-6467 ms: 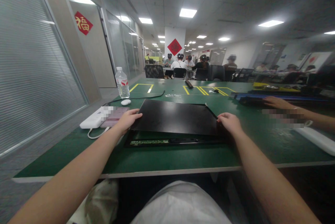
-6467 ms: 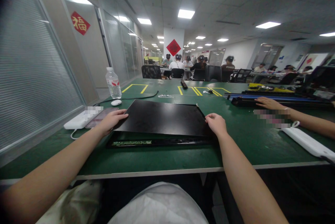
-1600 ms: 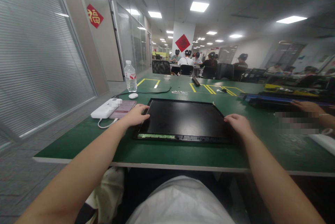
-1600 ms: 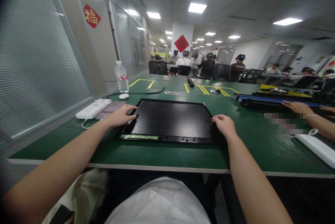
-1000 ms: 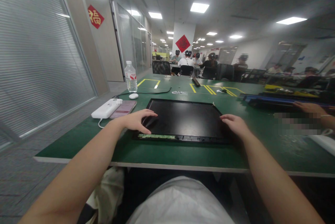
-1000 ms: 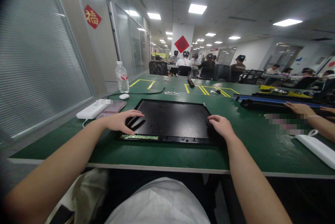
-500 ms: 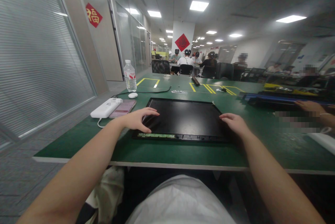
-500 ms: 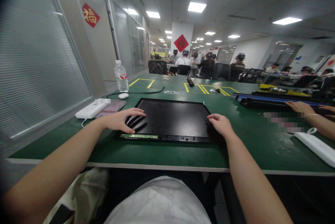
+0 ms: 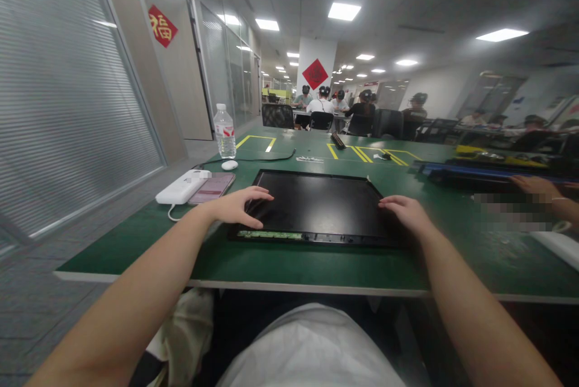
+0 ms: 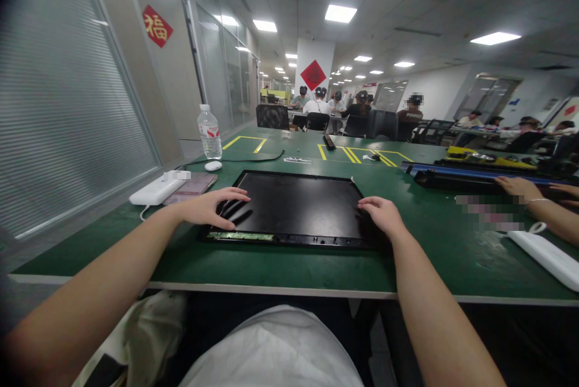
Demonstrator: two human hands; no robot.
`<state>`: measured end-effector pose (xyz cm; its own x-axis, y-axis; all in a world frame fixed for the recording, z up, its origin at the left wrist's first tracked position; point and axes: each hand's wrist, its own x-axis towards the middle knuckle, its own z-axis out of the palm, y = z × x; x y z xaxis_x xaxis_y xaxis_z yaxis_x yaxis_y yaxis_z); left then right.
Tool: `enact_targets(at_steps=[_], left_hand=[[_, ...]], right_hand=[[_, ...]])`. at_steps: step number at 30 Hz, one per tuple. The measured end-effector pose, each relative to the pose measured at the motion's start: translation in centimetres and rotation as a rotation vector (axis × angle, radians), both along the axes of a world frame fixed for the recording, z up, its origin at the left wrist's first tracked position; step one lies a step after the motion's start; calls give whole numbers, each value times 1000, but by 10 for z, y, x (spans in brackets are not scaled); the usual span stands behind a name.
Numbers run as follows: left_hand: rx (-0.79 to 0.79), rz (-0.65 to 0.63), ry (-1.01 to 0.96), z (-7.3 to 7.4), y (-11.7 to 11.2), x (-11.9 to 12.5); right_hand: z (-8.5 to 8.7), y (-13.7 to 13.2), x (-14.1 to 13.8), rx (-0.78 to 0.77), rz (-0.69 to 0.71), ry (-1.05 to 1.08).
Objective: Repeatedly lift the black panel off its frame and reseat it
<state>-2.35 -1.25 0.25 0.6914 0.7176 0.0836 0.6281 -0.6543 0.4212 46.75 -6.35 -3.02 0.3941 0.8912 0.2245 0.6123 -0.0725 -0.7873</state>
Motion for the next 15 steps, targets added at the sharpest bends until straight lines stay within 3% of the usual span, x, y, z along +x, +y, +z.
enact_targets(at_steps=[7, 9, 11, 15], left_hand=[[125, 219, -42, -15, 17, 0], [178, 306, -14, -18, 22, 0], [201, 394, 44, -20, 25, -1], [172, 469, 169, -24, 30, -2]], right_hand=[[50, 11, 7, -53, -15, 93], [56, 18, 9, -69, -27, 84], [51, 24, 11, -84, -62, 47], [21, 29, 12, -140, -193, -137]])
